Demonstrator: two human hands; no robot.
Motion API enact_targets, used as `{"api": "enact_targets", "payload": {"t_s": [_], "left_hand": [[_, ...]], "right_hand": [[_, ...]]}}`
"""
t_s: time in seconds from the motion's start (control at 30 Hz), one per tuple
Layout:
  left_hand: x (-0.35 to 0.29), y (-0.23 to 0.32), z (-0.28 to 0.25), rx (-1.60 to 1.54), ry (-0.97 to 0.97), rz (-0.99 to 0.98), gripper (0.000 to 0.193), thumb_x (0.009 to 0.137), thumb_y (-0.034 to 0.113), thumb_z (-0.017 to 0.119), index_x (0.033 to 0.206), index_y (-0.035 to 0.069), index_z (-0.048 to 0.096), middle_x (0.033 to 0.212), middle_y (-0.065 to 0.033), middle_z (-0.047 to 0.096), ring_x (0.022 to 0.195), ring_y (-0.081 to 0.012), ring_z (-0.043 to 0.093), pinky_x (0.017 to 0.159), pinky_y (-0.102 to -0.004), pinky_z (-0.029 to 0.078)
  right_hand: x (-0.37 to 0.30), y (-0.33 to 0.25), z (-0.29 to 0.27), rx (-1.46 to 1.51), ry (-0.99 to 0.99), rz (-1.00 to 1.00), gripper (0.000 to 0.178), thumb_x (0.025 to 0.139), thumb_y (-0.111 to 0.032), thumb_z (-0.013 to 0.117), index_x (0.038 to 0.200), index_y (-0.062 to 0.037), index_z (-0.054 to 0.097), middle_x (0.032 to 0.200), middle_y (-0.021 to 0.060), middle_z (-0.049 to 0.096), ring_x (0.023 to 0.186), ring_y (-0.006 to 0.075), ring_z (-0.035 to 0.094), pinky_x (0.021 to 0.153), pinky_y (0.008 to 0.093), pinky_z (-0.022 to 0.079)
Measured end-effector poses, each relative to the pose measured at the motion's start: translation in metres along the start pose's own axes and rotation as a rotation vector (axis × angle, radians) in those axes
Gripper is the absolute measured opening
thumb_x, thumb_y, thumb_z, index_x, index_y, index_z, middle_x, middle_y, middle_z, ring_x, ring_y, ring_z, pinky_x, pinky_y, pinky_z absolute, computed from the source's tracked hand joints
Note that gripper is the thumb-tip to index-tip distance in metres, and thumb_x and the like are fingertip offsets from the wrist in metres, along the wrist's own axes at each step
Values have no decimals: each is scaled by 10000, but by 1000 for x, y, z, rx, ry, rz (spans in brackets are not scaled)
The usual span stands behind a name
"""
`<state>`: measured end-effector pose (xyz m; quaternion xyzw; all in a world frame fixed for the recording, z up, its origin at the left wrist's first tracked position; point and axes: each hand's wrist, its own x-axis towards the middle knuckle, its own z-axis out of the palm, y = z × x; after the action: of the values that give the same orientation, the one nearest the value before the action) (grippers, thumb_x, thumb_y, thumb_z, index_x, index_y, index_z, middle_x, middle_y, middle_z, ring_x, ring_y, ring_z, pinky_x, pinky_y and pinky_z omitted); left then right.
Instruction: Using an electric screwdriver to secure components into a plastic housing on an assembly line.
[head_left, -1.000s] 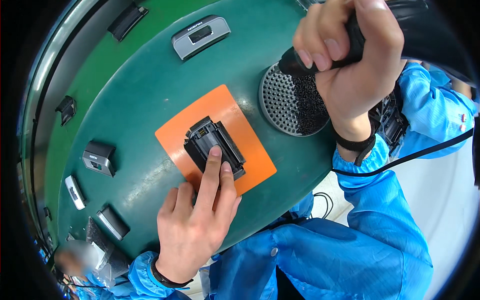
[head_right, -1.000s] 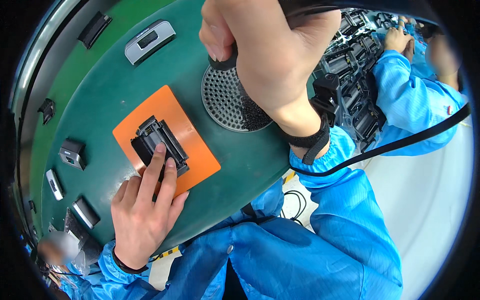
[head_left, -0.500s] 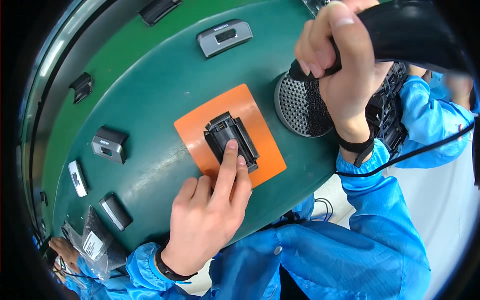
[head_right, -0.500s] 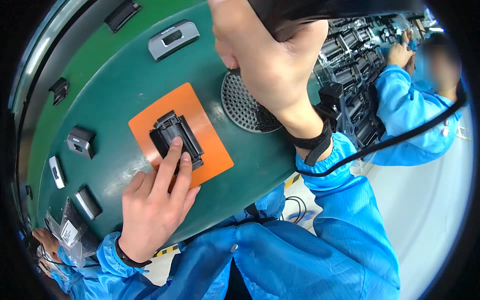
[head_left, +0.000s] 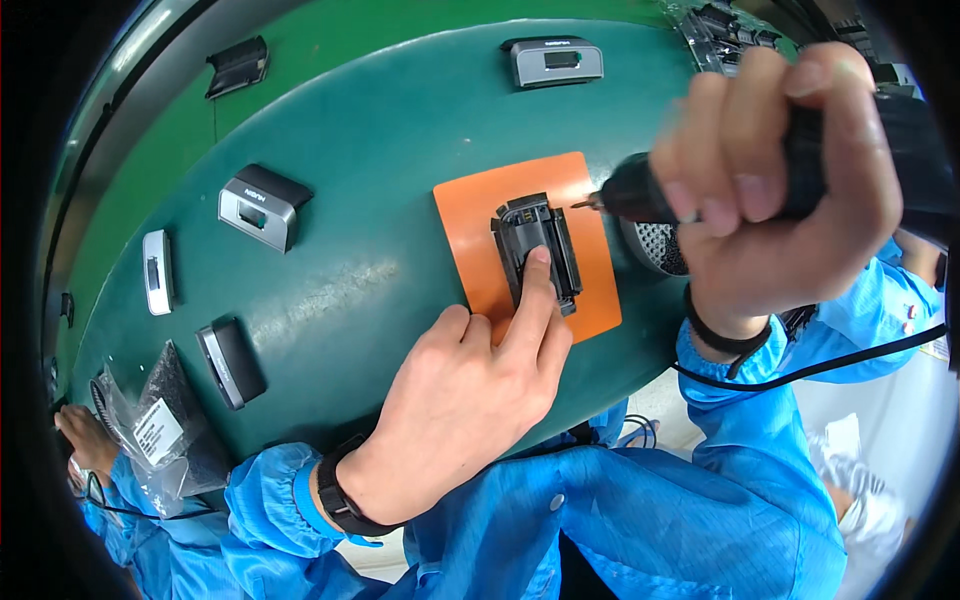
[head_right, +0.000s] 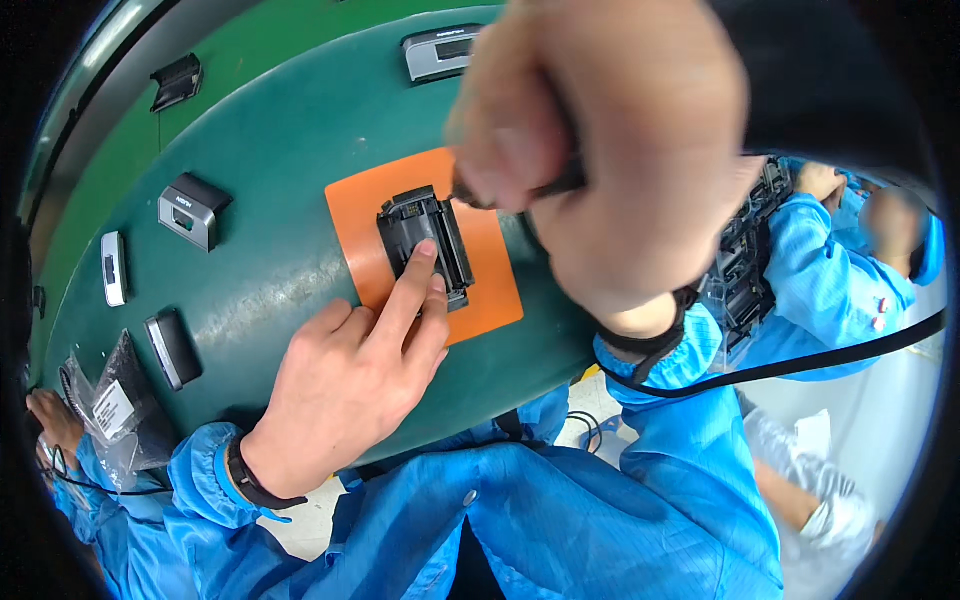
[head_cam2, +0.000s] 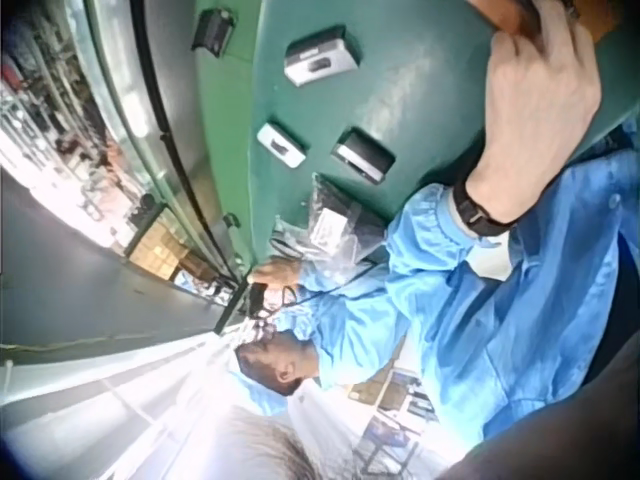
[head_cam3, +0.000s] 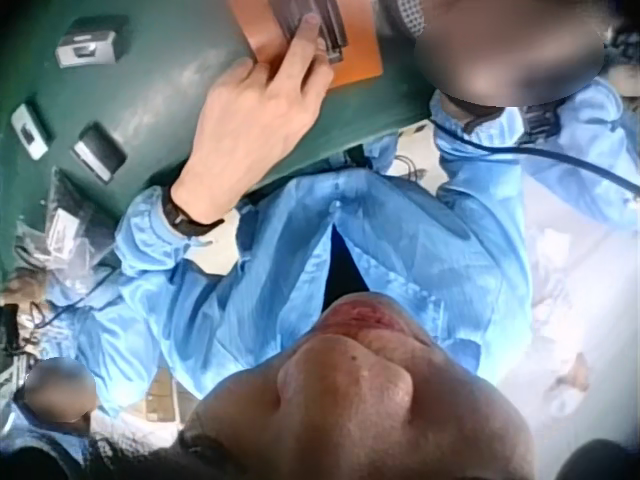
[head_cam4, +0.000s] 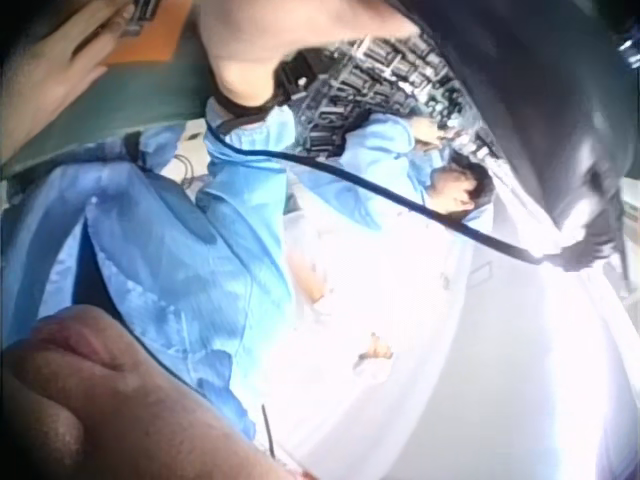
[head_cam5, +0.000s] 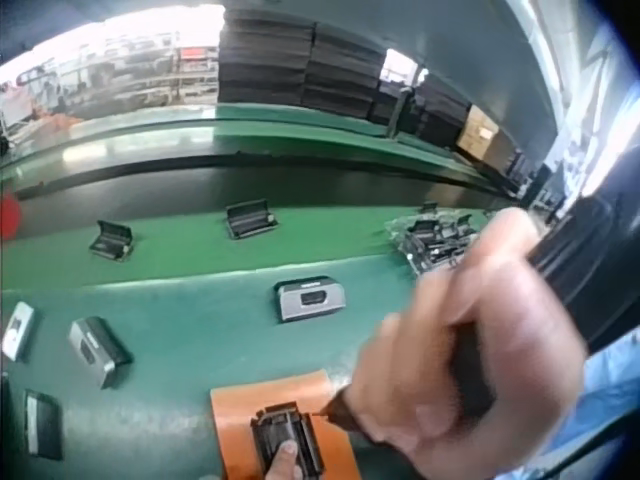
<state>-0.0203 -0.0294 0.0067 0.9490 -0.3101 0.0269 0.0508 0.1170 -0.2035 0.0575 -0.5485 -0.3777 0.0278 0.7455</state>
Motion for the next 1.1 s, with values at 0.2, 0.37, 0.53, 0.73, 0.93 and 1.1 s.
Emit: {"api": "enact_targets", "payload": {"t_s": [0.2, 0.37, 0.53, 0.73, 0.93, 1.1], "left_hand": [[0, -2, 1, -33, 14, 18, 270, 823, 141, 684, 1065, 24, 696, 1315, -166, 657, 584, -111, 555, 582, -258, 435], [0, -2, 2, -17, 18, 17, 278, 792, 117, 664, 1052, 25, 694, 1302, -159, 663, 580, -102, 546, 589, -253, 429], [0, -2, 2, -16, 15, 17, 270, 786, 111, 655, 1040, 27, 692, 1299, -158, 665, 580, -100, 547, 592, -255, 431], [-1, -2, 1, -16, 4, 17, 288, 782, 110, 647, 1053, 18, 688, 1304, -166, 663, 561, -103, 535, 597, -256, 438], [-1, -3, 0, -9, 13, 26, 315, 779, 118, 644, 1071, 5, 679, 1308, -185, 655, 559, -110, 543, 608, -255, 458], [0, 0, 1, -3, 42, 18, 315, 797, 135, 657, 1080, 0, 676, 1307, -200, 650, 578, -121, 571, 629, -273, 486]], "right_hand": [[-2, 17, 8, -87, -81, -1, 306, 1100, -276, 248, 1116, -82, 485, 630, -13, 403, 462, 100, 362, 456, 291, 366], [0, 24, 6, -91, -141, -25, 301, 1098, -270, 248, 1115, -83, 483, 629, -13, 407, 458, 96, 370, 452, 287, 369], [-3, 28, 10, -91, -111, -16, 290, 1097, -266, 257, 1111, -92, 488, 627, -11, 413, 465, 100, 377, 457, 290, 369], [-3, 31, 15, -87, -157, 7, 214, 1098, -247, 316, 1036, -98, 456, 618, -5, 409, 473, 105, 382, 461, 288, 365], [-16, 47, 28, 119, 66, 83, 139, 1096, -207, 400, 1027, -88, 418, 616, 7, 411, 476, 91, 386, 460, 264, 354], [-5, 33, 24, -78, 8, 45, 153, 1088, -202, 407, 1000, -79, 430, 617, 10, 409, 481, 98, 400, 449, 259, 338]]}}
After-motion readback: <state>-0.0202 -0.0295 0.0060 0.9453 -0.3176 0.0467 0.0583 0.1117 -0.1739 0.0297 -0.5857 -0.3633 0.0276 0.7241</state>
